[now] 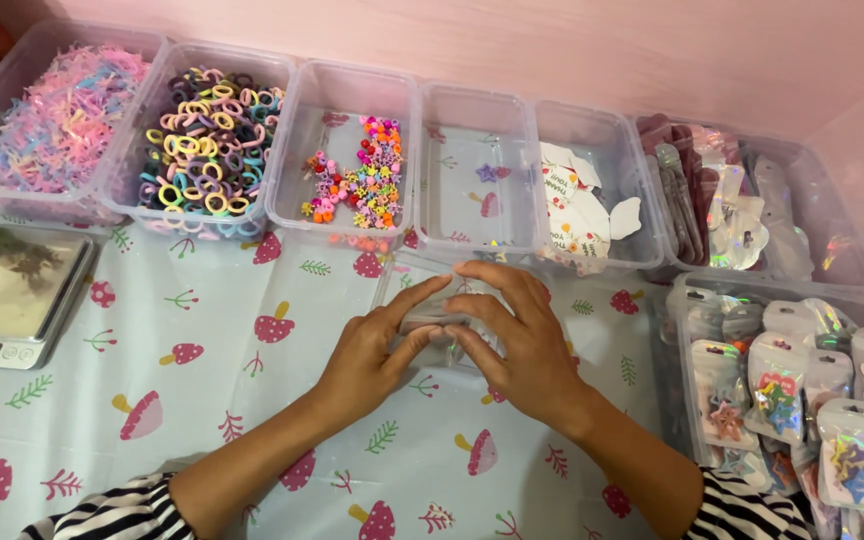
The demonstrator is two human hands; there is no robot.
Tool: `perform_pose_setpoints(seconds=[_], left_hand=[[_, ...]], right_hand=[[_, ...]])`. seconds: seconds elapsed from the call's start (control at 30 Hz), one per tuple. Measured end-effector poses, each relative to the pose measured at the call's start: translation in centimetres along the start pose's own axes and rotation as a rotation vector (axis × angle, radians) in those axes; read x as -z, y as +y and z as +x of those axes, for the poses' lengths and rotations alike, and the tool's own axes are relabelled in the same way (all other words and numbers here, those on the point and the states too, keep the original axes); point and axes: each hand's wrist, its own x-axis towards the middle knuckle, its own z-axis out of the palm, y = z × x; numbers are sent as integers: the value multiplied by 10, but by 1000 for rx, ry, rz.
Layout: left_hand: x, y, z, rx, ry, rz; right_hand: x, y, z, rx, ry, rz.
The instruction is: Packaging small hair accessories into clear plastic bags from storage bins
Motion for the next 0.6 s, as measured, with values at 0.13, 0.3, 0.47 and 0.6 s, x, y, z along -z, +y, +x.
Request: perform_pose_setpoints(seconds=[0.13,0.3,0.47,0.6], left_hand=[[-3,-13,-2,-2,-19,-13],[-3,-13,-3,-34,-28,50],[-1,-5,0,-114,-32,133],[1,-1,3,-196,-10,152]], right_hand=[[-1,5,-4,10,9,-12],[1,1,-1,-50,-65,16],[9,2,6,-145,-121,187],[10,3,5,-126,-113,203]])
